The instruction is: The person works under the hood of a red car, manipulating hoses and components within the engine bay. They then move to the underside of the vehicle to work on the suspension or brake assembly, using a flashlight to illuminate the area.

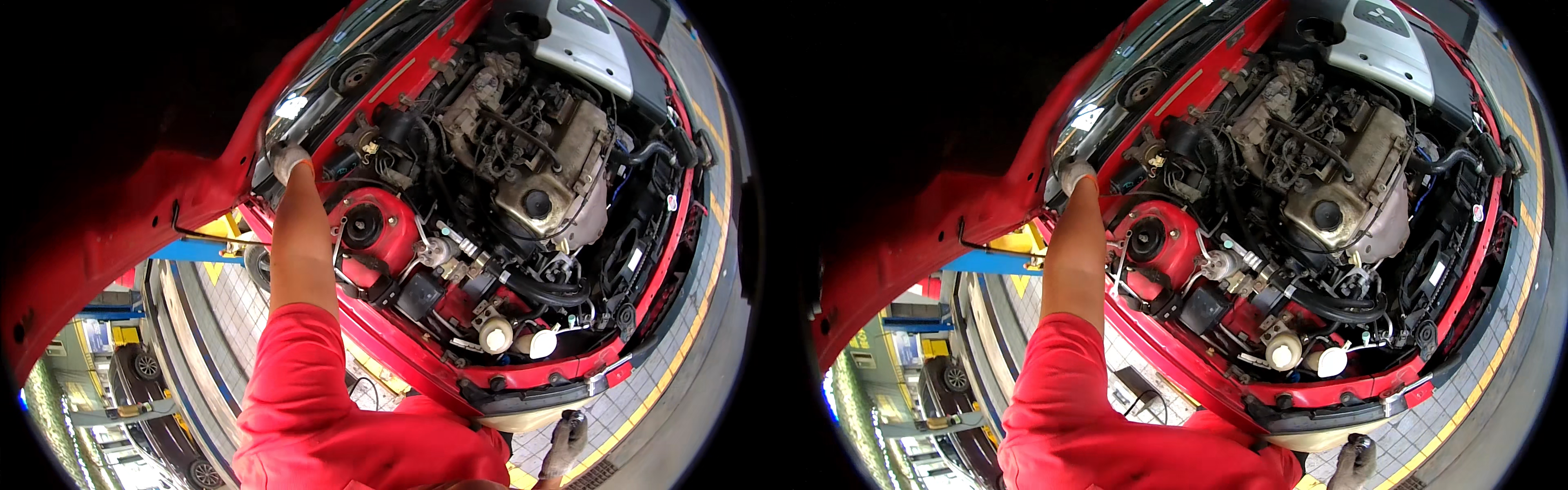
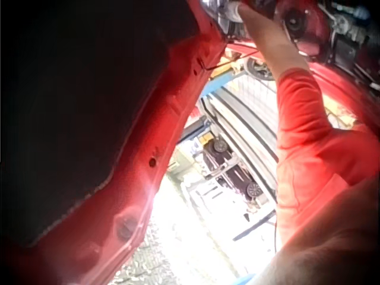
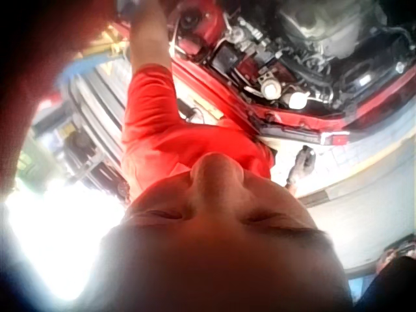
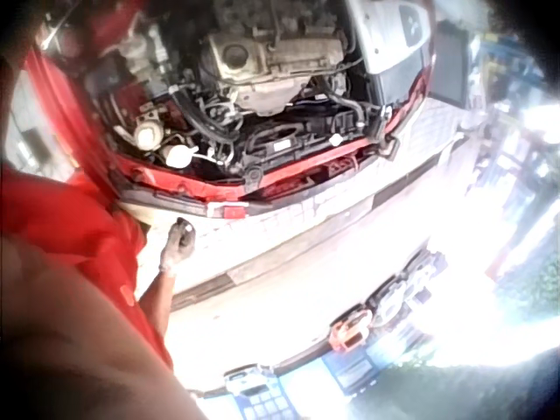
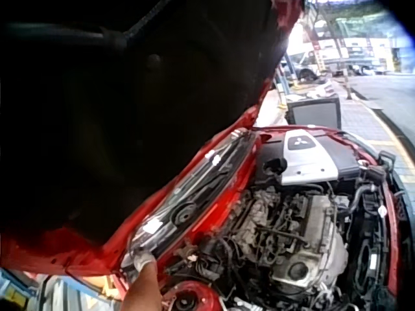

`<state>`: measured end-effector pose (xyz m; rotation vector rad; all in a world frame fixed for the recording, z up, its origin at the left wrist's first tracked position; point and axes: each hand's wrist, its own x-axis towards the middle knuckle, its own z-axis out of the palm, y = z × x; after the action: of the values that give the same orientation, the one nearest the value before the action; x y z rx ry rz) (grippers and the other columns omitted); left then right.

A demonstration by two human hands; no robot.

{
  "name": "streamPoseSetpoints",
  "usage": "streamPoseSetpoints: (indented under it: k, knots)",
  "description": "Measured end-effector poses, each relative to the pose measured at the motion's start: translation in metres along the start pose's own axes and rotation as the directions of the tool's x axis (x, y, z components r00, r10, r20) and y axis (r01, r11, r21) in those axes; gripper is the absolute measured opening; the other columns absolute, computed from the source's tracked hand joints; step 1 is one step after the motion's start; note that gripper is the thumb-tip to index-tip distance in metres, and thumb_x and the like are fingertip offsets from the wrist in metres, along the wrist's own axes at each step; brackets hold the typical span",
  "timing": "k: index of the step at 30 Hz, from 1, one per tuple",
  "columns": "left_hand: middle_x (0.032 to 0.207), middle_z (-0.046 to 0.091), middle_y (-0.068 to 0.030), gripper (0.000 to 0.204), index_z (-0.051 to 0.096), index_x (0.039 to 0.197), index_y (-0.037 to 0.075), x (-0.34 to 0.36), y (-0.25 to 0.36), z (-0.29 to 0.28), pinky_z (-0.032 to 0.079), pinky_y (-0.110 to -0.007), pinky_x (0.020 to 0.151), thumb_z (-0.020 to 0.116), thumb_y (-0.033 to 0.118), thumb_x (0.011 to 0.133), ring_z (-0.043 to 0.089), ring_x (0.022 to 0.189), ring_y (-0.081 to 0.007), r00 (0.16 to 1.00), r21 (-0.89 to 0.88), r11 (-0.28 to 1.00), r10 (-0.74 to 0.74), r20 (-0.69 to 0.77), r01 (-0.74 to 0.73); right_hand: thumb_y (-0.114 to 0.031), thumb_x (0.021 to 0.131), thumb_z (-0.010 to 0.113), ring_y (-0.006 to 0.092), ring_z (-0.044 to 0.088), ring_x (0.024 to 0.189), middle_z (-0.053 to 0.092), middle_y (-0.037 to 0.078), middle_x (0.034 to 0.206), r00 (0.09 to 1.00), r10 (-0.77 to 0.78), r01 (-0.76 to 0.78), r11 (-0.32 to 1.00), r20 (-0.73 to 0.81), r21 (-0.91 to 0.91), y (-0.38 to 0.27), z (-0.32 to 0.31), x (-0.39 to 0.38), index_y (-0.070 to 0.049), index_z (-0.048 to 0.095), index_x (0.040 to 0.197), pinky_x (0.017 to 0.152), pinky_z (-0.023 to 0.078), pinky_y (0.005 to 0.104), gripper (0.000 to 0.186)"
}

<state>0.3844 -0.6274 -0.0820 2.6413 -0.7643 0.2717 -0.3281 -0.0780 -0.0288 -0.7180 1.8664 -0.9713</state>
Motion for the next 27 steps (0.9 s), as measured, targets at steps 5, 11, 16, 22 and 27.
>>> streamPoseSetpoints:
  k: [5,11,16,22,27]
  knots:
    - [0.134,0.069,-0.0270,0.055,0.069,0.129,0.000,-0.014,-0.004,0.031,0.054,-0.048,0.106,0.060,0.045,0.099,0.067,0.123,-0.0435,0.967,-0.214,0.976,-0.023,-0.253,-0.033,-0.014,0.102,0.061,0.0026,0.043,0.066,0.052,-0.007,0.080,0.994,0.023,-0.030,0.997,0.107,0.067,-0.021,0.042,0.009,-0.006,0.065,0.112,0.056,0.031,0.0221,0.013]
    - [0.108,0.066,-0.0224,0.024,0.066,0.109,0.001,-0.175,0.025,-0.069,0.053,-0.045,0.087,0.068,0.015,0.089,0.065,0.097,-0.0410,0.803,-0.316,0.743,0.581,-0.133,-0.590,-0.015,0.101,0.062,0.0074,0.055,0.073,0.062,0.000,0.089,0.947,-0.062,0.013,0.988,0.315,0.154,-0.030,0.084,0.030,-0.002,0.066,0.118,0.061,0.043,0.0234,0.022]
    - [0.100,0.068,-0.0176,0.024,0.068,0.100,0.006,-0.370,-0.038,-0.209,0.055,-0.042,0.082,0.072,-0.003,0.079,0.068,0.094,-0.0365,0.398,-0.734,0.493,0.858,0.324,-0.466,-0.027,0.111,0.054,0.0059,0.046,0.062,0.055,-0.003,0.074,0.846,-0.231,0.156,0.969,0.481,0.192,-0.042,0.098,0.028,-0.004,0.063,0.115,0.055,0.033,0.0241,0.025]
    - [0.111,0.070,-0.0065,0.045,0.053,0.144,0.001,-0.533,-0.087,-0.277,0.052,-0.029,0.066,0.064,0.022,0.106,0.065,0.089,-0.0139,-0.136,-0.298,0.578,0.589,0.797,0.760,-0.034,0.113,0.050,0.0041,0.040,0.057,0.050,-0.005,0.070,0.784,-0.211,0.062,0.962,0.583,0.265,-0.035,0.085,0.015,-0.005,0.063,0.109,0.051,0.026,0.0252,0.032]
    - [0.110,0.074,-0.0155,0.036,0.060,0.137,0.004,-0.565,-0.103,-0.294,0.059,-0.039,0.076,0.057,0.026,0.109,0.074,0.097,-0.0277,0.152,-0.863,0.493,0.867,0.475,-0.110,-0.039,0.113,0.049,0.0066,0.043,0.052,0.053,-0.004,0.070,0.772,-0.092,-0.012,0.987,0.628,0.159,-0.031,0.059,-0.006,-0.005,0.065,0.113,0.047,0.032,0.0259,0.038]
